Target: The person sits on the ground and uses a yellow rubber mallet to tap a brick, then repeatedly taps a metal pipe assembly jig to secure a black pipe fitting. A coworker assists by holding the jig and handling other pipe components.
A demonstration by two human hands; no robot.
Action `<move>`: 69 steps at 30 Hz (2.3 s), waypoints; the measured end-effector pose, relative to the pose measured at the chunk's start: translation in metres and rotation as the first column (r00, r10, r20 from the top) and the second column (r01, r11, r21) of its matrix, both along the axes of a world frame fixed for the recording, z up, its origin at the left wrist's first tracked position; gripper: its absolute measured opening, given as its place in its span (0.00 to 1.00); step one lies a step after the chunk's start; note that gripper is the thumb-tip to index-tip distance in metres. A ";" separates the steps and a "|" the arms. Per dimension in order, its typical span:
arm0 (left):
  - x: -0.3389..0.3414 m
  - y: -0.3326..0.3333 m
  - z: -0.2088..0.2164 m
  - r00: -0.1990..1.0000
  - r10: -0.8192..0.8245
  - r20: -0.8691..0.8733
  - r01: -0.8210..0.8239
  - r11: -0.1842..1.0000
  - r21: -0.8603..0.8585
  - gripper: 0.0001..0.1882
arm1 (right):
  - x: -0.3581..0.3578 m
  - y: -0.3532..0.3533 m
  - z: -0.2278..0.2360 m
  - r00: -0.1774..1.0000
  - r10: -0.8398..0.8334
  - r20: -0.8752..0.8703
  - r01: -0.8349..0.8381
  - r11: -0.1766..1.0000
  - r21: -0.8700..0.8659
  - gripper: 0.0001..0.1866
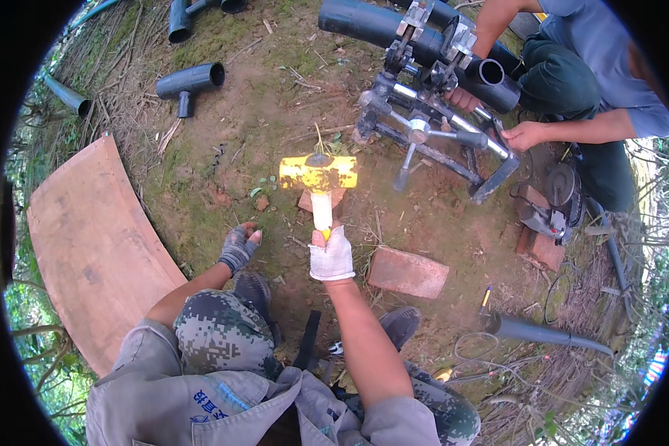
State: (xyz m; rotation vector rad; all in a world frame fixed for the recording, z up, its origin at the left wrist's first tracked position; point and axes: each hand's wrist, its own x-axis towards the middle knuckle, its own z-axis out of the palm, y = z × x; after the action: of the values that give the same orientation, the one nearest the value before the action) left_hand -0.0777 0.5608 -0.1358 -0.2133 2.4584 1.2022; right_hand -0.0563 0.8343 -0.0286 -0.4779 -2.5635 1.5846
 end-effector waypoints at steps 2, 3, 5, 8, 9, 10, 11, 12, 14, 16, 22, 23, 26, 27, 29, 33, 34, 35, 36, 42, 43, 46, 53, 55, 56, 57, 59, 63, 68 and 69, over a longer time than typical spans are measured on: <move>-0.011 0.012 0.011 0.998 -0.016 -0.055 0.017 1.000 0.006 0.23 | 0.018 0.015 -0.048 0.900 0.018 0.435 -0.081 0.988 0.129 0.24; -0.014 0.010 0.012 0.998 -0.001 -0.065 0.002 1.000 0.020 0.23 | 0.010 0.016 -0.048 0.786 0.034 0.618 -0.153 0.978 0.140 0.25; -0.015 0.008 0.010 0.996 0.041 -0.075 -0.037 0.998 0.050 0.23 | -0.008 0.021 -0.033 0.798 0.064 0.600 -0.142 0.986 0.083 0.26; -0.014 0.003 0.010 0.999 0.021 -0.049 -0.020 1.000 0.014 0.23 | -0.010 0.023 0.007 0.846 0.056 0.530 -0.163 0.974 0.157 0.25; -0.005 0.001 0.006 0.999 0.032 -0.038 -0.032 0.999 0.001 0.23 | -0.008 0.022 0.019 0.869 0.065 0.491 -0.179 0.966 0.189 0.24; -0.005 -0.001 0.001 0.999 0.039 0.006 -0.038 0.997 -0.064 0.22 | -0.011 0.023 0.030 0.919 0.090 0.385 -0.166 0.972 0.169 0.23; -0.001 -0.005 -0.005 0.999 0.034 0.019 -0.033 0.997 -0.064 0.22 | -0.013 0.021 0.044 0.954 0.101 0.281 -0.146 0.979 0.144 0.21; 0.000 -0.010 -0.011 0.999 0.028 0.025 -0.026 0.998 -0.063 0.22 | -0.016 0.017 0.055 0.990 0.116 0.076 -0.124 0.987 0.105 0.20; 0.006 -0.028 -0.028 0.999 0.041 0.009 -0.040 0.997 -0.070 0.21 | -0.011 0.005 0.049 0.994 0.112 -0.013 -0.111 0.993 0.034 0.19; 0.005 -0.019 -0.018 0.999 0.039 0.022 -0.037 0.997 -0.070 0.21 | 0.001 -0.001 0.014 0.998 0.044 -0.035 -0.043 0.999 0.007 0.20; -0.014 -0.010 0.011 1.000 0.022 -0.010 -0.022 0.997 -0.071 0.25 | 0.012 0.018 -0.052 0.825 0.047 0.562 -0.129 0.986 0.106 0.25; -0.003 -0.016 0.008 0.999 0.052 0.009 -0.052 0.996 -0.068 0.25 | 0.017 0.014 -0.040 0.833 0.052 0.551 -0.131 0.986 0.105 0.25; 0.010 -0.039 -0.024 0.990 0.142 0.002 -0.142 0.990 0.017 0.23 | -0.007 0.015 0.009 0.890 0.078 0.448 -0.138 0.985 0.103 0.23; 0.013 -0.035 -0.026 0.994 0.113 -0.013 -0.113 0.993 -0.036 0.23 | -0.011 0.017 0.021 0.925 0.085 0.370 -0.133 0.985 0.107 0.22; 0.007 -0.035 -0.018 0.998 0.044 -0.041 -0.050 0.987 -0.151 0.23 | -0.017 0.017 0.035 0.975 0.093 0.202 -0.116 0.988 0.105 0.21; 0.003 -0.024 0.000 0.997 0.066 0.044 -0.062 0.994 -0.091 0.24 | 0.006 0.018 -0.017 0.989 0.038 0.140 -0.053 0.993 0.107 0.20; 0.004 -0.023 0.002 0.997 0.047 0.053 -0.041 0.993 -0.107 0.23 | 0.010 0.024 -0.035 0.923 0.021 0.383 -0.085 0.985 0.149 0.22; 0.003 -0.021 0.004 0.998 0.029 0.056 -0.022 0.993 -0.119 0.23 | 0.011 0.029 -0.048 0.892 0.005 0.452 -0.062 0.992 0.111 0.23; -0.002 -0.022 0.003 0.998 0.007 0.057 0.001 0.991 -0.132 0.22 | 0.007 0.032 -0.054 0.857 -0.012 0.515 -0.030 0.997 0.073 0.23; 0.009 -0.042 -0.020 0.997 0.080 -0.009 -0.080 0.995 -0.058 0.22 | -0.001 0.014 -0.001 0.866 0.096 0.492 -0.124 0.992 0.025 0.24; 0.013 -0.046 -0.026 0.994 0.104 -0.023 -0.104 0.994 -0.036 0.22 | 0.005 0.010 -0.002 0.878 0.110 0.467 -0.144 0.989 0.038 0.23; 0.012 -0.040 -0.020 0.998 0.059 0.002 -0.058 0.994 -0.091 0.21 | 0.028 0.007 -0.018 0.900 0.135 0.415 -0.172 0.984 0.054 0.23; 0.000 -0.037 -0.016 1.000 0.017 0.011 -0.016 0.995 -0.099 0.20 | 0.053 0.014 -0.037 0.746 0.195 0.636 -0.241 0.970 -0.015 0.27; -0.012 -0.047 -0.026 0.990 0.137 0.028 -0.138 0.990 0.021 0.21 | 0.086 0.006 -0.040 0.725 0.219 0.653 -0.231 0.970 -0.069 0.28; -0.026 -0.046 -0.018 0.992 0.124 0.018 -0.124 0.991 0.045 0.21 | 0.102 0.005 -0.025 0.700 0.250 0.669 -0.173 0.968 -0.181 0.27; -0.047 -0.031 -0.004 0.992 0.123 -0.015 -0.120 0.984 0.131 0.21 | 0.131 0.011 -0.044 0.672 0.261 0.693 -0.245 0.962 -0.125 0.28; -0.096 0.000 0.030 0.988 0.109 -0.113 -0.080 0.968 0.237 0.22 | 0.149 0.018 -0.044 0.476 0.348 0.808 -0.341 0.920 -0.196 0.32; -0.195 0.089 0.131 0.948 -0.001 -0.318 0.107 0.942 0.318 0.22 | 0.084 0.058 -0.014 0.246 0.520 0.818 -0.699 0.680 -0.222 0.33; -0.258 0.210 0.240 0.926 -0.101 -0.364 0.244 0.896 0.370 0.33 | -0.023 0.209 0.052 0.599 0.221 0.769 -0.053 0.970 -0.237 0.22; -0.267 0.226 0.250 0.931 -0.079 -0.357 0.222 0.897 0.382 0.36 | -0.041 0.244 0.066 0.593 0.102 0.799 -0.371 0.915 0.159 0.22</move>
State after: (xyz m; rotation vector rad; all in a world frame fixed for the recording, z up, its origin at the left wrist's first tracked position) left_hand -0.3449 0.7871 0.1137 0.3272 2.3477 1.7720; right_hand -0.0971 1.0783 0.0377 -1.0080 -3.5960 1.1025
